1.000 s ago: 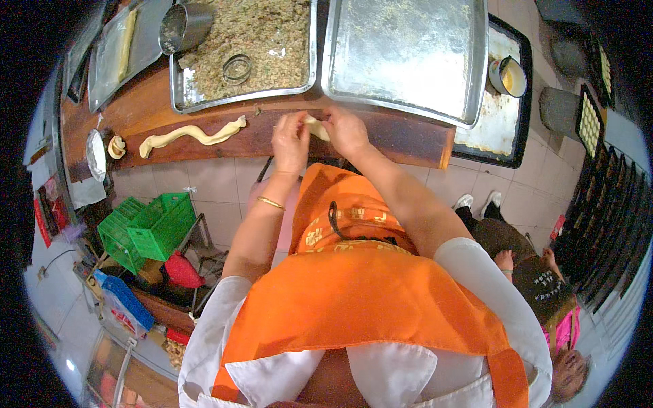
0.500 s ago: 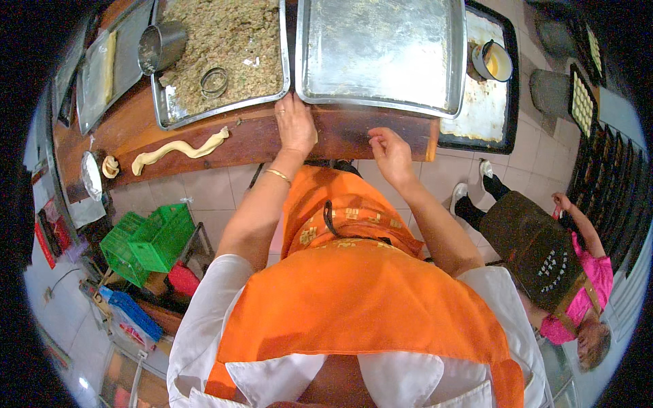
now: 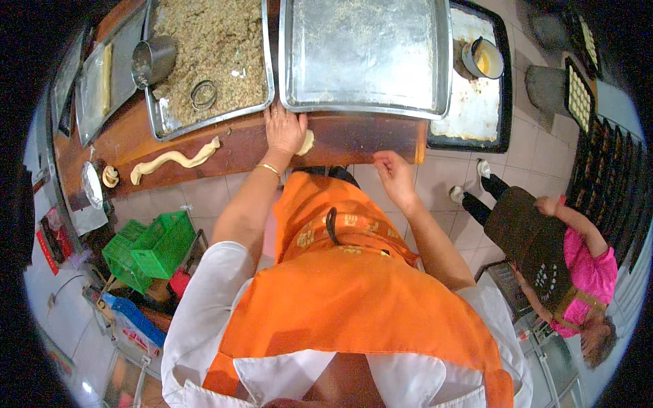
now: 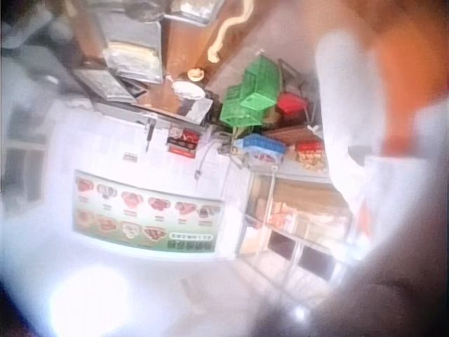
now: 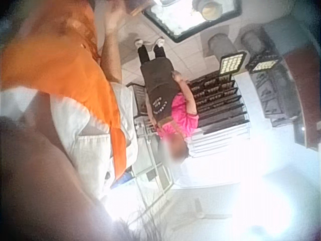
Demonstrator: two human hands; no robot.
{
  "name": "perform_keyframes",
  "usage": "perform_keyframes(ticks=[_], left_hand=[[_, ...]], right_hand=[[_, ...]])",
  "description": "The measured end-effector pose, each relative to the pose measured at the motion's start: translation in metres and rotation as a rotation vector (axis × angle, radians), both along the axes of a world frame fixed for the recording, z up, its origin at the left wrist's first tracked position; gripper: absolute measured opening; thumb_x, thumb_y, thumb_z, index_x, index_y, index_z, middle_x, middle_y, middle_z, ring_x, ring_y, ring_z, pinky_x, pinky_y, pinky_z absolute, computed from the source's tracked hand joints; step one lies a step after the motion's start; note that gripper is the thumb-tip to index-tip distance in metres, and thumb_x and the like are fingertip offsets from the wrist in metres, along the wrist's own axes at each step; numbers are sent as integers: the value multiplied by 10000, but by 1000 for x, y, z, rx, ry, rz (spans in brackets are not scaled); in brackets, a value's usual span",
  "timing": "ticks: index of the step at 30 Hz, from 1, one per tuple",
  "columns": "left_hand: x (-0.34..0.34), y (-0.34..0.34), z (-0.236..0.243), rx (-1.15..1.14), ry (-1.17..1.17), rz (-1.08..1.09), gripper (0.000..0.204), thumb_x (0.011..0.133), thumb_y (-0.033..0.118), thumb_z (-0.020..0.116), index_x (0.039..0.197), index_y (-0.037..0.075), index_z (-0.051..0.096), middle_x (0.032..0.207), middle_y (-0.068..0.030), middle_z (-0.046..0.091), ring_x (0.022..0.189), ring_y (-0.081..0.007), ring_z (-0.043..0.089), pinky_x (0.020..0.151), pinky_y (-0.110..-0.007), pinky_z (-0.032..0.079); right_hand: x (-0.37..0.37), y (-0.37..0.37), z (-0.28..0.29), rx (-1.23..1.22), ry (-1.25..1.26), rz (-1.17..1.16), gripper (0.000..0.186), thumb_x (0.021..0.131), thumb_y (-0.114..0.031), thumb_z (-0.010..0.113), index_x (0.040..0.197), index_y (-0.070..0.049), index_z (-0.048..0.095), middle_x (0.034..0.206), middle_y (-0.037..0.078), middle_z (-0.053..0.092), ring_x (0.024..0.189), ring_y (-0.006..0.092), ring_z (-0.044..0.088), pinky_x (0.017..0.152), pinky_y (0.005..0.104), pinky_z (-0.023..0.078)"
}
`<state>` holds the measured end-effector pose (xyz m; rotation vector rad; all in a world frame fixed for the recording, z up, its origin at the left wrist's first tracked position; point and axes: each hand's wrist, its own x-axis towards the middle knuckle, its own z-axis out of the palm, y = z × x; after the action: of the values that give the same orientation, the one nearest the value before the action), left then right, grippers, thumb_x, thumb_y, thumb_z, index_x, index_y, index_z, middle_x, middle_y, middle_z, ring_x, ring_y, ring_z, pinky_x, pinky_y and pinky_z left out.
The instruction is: The person transfers dough balls onto baking trays, carries the trays to a rack, and uses a brush to apply a liquid glaze to the dough balls from a bowl.
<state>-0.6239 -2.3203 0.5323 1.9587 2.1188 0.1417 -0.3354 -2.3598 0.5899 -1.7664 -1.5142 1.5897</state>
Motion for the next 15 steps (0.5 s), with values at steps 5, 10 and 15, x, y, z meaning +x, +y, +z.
perform_keyframes(ticks=[5, 10, 15], left_hand=[[5, -6, 12, -113, 85, 34, 544, 927, 392, 438, 1229, -49, 537, 1419, -225, 369, 1301, -336, 367, 1121, -496, 178], [0, -60, 40, 111, -158, -143, 457, 899, 162, 490, 1313, -26, 447, 1330, -181, 464, 1261, -327, 404, 1108, -467, 237], [-15, -60, 52, 156, -163, -166, 148, 793, 130, 556, 900, 50, 619, 919, -97, 531, 943, -259, 519, 897, -423, 390]], right_hand=[[-2, 4, 19, 16, -22, 112, 138, 918, -52, 556, 1033, 6, 607, 872, 32, 625, 750, 88, 573, 671, 235, 483], [-61, 53, 55, 279, -40, 255, 111, 914, -58, 561, 966, 7, 635, 850, 61, 632, 703, 98, 583, 617, 238, 475], [-189, 144, 50, 740, 6, 373, 153, 890, -46, 534, 982, 13, 641, 895, 173, 634, 833, 327, 616, 734, 378, 505]])
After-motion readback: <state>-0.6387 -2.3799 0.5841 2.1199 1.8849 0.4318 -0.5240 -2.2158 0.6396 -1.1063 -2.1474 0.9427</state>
